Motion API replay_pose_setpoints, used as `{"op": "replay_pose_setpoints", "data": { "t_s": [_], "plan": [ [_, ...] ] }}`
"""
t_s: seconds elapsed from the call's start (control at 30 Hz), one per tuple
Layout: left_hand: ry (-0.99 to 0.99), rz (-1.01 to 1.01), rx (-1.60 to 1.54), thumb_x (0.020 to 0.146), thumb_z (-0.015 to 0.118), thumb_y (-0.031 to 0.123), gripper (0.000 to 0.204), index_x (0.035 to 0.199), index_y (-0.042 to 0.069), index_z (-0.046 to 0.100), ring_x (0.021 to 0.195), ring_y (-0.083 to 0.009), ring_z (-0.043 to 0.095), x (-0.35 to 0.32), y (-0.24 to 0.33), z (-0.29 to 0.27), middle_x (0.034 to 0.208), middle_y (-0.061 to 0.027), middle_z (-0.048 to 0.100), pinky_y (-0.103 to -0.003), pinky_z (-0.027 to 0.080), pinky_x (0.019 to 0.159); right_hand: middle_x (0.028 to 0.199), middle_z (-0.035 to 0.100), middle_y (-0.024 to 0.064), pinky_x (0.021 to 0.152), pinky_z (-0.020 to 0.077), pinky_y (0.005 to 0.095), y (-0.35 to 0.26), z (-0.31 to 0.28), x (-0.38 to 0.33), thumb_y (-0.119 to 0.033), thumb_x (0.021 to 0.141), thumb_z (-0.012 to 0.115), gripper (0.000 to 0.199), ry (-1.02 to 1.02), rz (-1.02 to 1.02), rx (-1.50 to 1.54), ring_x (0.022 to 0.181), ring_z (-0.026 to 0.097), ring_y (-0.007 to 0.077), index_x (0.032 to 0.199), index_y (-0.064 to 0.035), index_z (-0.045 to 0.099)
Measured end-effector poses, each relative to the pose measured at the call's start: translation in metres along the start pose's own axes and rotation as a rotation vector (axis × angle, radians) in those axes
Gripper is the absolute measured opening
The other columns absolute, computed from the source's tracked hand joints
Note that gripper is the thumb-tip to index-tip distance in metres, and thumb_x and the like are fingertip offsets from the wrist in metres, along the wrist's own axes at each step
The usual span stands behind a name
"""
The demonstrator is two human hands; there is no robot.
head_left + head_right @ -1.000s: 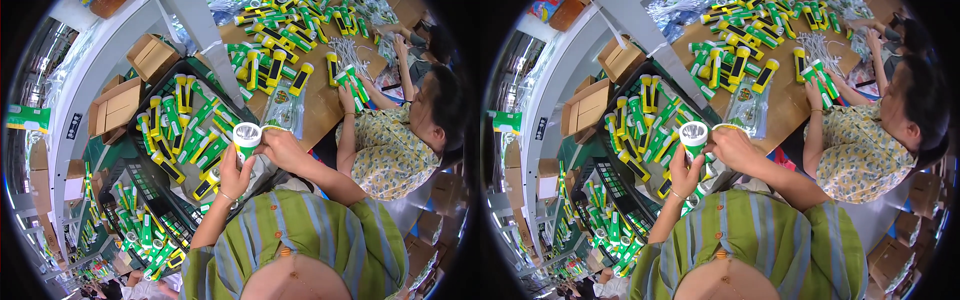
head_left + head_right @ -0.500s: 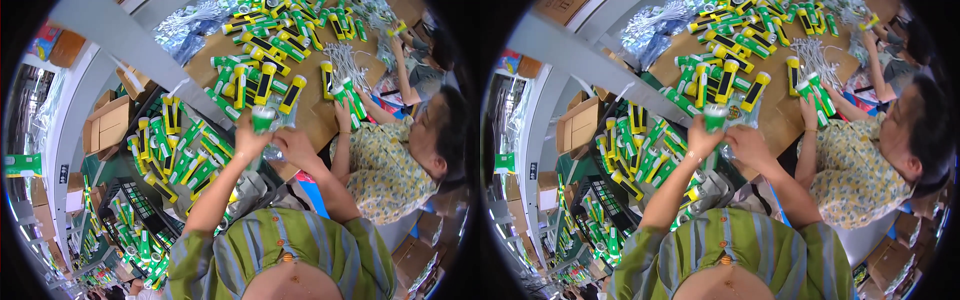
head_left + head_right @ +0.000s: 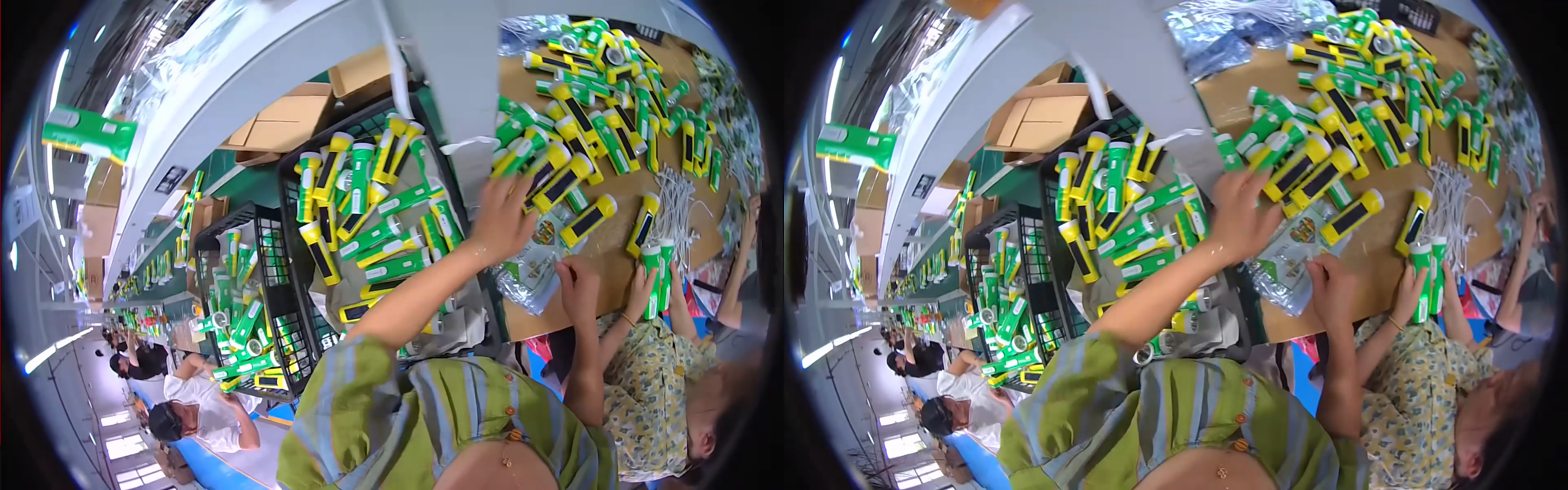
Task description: Packaging solar-powered flashlights into individual plastic bags and placing them into a crate at a factory assembly line.
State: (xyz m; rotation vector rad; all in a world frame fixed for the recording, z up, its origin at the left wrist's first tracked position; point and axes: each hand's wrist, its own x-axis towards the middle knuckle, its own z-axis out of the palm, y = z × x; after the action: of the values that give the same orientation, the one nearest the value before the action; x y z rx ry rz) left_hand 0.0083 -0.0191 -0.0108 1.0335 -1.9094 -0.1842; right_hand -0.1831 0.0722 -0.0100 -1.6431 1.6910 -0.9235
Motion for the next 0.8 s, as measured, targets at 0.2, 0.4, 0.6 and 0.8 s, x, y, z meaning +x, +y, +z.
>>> {"op": "replay_pose_setpoints", "data": {
  "t_s": [0.2, 0.4, 0.6, 0.8],
  "plan": [
    [0.157, -0.317, 0.746, 0.071, 0.066, 0.01, 0.05, 0.111, -0.005, 0.041, 0.096, -0.0397, 0.042, -0.04, -0.169, -0.17, 0.101, -0.0227, 0.048, -0.048, 0.033, 0.087, 0.069, 0.056, 0.0134, 0.057, 0.0424, 0.0313, -0.034, 0.01, -0.022, -0.008, 0.078, 0.062, 0.009, -0.065, -0.019, -0.001, 0.061, 0.055, 0.0241, 0.079, 0.0003, 0.059],
    [-0.211, -0.885, 0.684, 0.074, 0.066, 0.019, 0.053, 0.117, -0.001, 0.043, 0.092, -0.0353, 0.054, -0.057, -0.245, -0.201, 0.103, -0.02, 0.054, -0.044, 0.045, 0.079, 0.068, 0.054, 0.0103, 0.056, 0.0403, 0.0288, -0.087, 0.027, -0.044, -0.004, 0.079, 0.058, 0.005, -0.175, -0.189, 0.112, 0.06, 0.052, 0.0194, 0.078, 0.0011, 0.058],
    [-0.089, -1.092, -1.163, 0.079, 0.053, 0.017, 0.043, 0.118, 0.001, 0.045, 0.086, -0.0236, 0.059, -0.078, -0.091, -0.181, 0.101, -0.0109, 0.056, -0.042, 0.05, 0.081, 0.075, 0.054, 0.0123, 0.06, 0.0424, 0.0316, -0.111, 0.061, -0.03, -0.004, 0.08, 0.058, 0.006, -0.187, -0.307, 0.299, 0.068, 0.054, 0.0252, 0.083, 0.0023, 0.058],
    [-0.179, -0.87, -0.856, 0.077, 0.057, 0.006, 0.057, 0.128, -0.003, 0.033, 0.093, -0.0232, 0.057, -0.102, 0.016, -0.152, 0.108, -0.0126, 0.054, -0.032, 0.045, 0.082, 0.076, 0.055, 0.0112, 0.062, 0.0431, 0.032, -0.12, 0.087, -0.022, -0.004, 0.081, 0.058, 0.007, -0.271, -0.388, 0.377, 0.069, 0.055, 0.0253, 0.084, 0.0016, 0.06]
  ]
}}
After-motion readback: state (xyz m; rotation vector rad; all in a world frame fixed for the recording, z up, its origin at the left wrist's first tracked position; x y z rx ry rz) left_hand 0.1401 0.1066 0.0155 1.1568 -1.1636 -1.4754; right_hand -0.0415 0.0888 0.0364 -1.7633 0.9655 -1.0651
